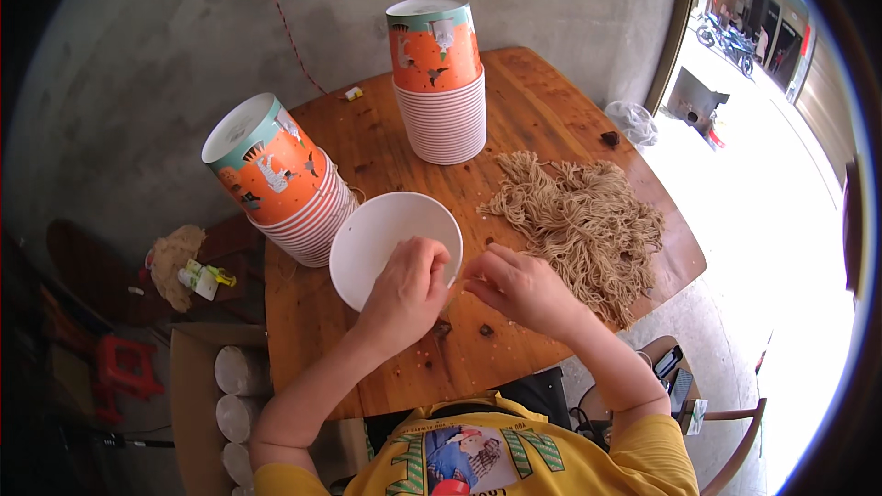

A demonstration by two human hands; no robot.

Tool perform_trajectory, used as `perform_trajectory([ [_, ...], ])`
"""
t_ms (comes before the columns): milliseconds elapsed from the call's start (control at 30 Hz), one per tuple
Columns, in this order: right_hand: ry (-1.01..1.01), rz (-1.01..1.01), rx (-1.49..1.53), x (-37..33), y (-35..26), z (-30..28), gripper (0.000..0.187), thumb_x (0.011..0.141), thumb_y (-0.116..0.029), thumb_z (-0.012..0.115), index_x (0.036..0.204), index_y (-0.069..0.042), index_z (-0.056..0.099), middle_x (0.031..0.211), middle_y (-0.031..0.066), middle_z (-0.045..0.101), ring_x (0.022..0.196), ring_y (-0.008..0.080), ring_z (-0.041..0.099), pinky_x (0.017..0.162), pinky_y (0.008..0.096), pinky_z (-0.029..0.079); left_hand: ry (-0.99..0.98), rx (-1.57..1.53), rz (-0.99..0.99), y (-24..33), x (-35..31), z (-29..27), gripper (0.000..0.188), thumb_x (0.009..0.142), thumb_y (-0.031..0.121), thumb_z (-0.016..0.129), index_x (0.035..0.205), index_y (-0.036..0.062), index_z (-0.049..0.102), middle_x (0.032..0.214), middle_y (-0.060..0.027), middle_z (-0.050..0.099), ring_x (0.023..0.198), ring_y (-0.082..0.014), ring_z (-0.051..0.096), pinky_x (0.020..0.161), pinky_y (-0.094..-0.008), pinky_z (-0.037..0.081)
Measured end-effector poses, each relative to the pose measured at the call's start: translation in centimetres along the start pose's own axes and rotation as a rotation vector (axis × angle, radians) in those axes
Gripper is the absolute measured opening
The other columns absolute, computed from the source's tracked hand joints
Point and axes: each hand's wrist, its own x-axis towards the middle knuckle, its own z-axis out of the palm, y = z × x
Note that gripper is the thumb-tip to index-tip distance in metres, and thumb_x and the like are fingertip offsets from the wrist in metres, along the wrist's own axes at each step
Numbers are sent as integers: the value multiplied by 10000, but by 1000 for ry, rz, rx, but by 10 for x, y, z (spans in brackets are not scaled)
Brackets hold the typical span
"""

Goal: Packaging dried loose material into printed paper cups and securing them with string.

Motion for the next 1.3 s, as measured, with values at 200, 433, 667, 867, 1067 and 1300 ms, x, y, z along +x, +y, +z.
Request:
perform_trajectory([
  [200,-213,-109,-69,18,0,-49,108,860,-104,680,946,-54,637,860,92,567,772,289,616,672,390,510,-211,144,30,15,-20,-30,270,828,92,707,978,51,486,877,-101,547,850,-302,567,742,-390,485],
  [433,-271,-234,78,57,-6,-8,98,884,-123,653,959,-60,648,914,105,637,793,290,656,679,386,523,-197,292,211,1,-55,-54,168,846,160,687,912,76,557,892,-70,568,903,-268,565,857,-410,452],
  [667,-233,-96,-8,58,-25,47,133,910,-204,610,949,-78,629,653,142,647,618,343,656,586,443,532,-17,190,-129,6,-63,-61,134,843,143,685,875,92,566,843,-37,591,871,-246,582,954,-418,365],
  [867,-230,-35,-10,60,-32,55,168,919,-230,591,932,-64,602,636,167,631,614,382,645,570,479,528,82,250,-320,3,-59,-42,114,829,138,676,838,97,570,839,-32,600,872,-249,582,952,-411,345],
  [1067,-190,25,-172,58,-32,63,147,917,-187,569,903,-41,551,599,168,613,572,379,638,528,486,517,-20,298,-331,-2,-60,-47,128,759,109,651,775,87,526,821,-31,557,979,-243,528,981,-437,308],
  [1300,-122,85,-257,59,-39,69,146,911,-157,552,928,-31,480,559,175,585,538,393,618,497,505,501,-188,160,-330,1,-61,-73,149,751,71,645,792,88,503,848,-37,537,960,-242,532,1022,-414,272],
])
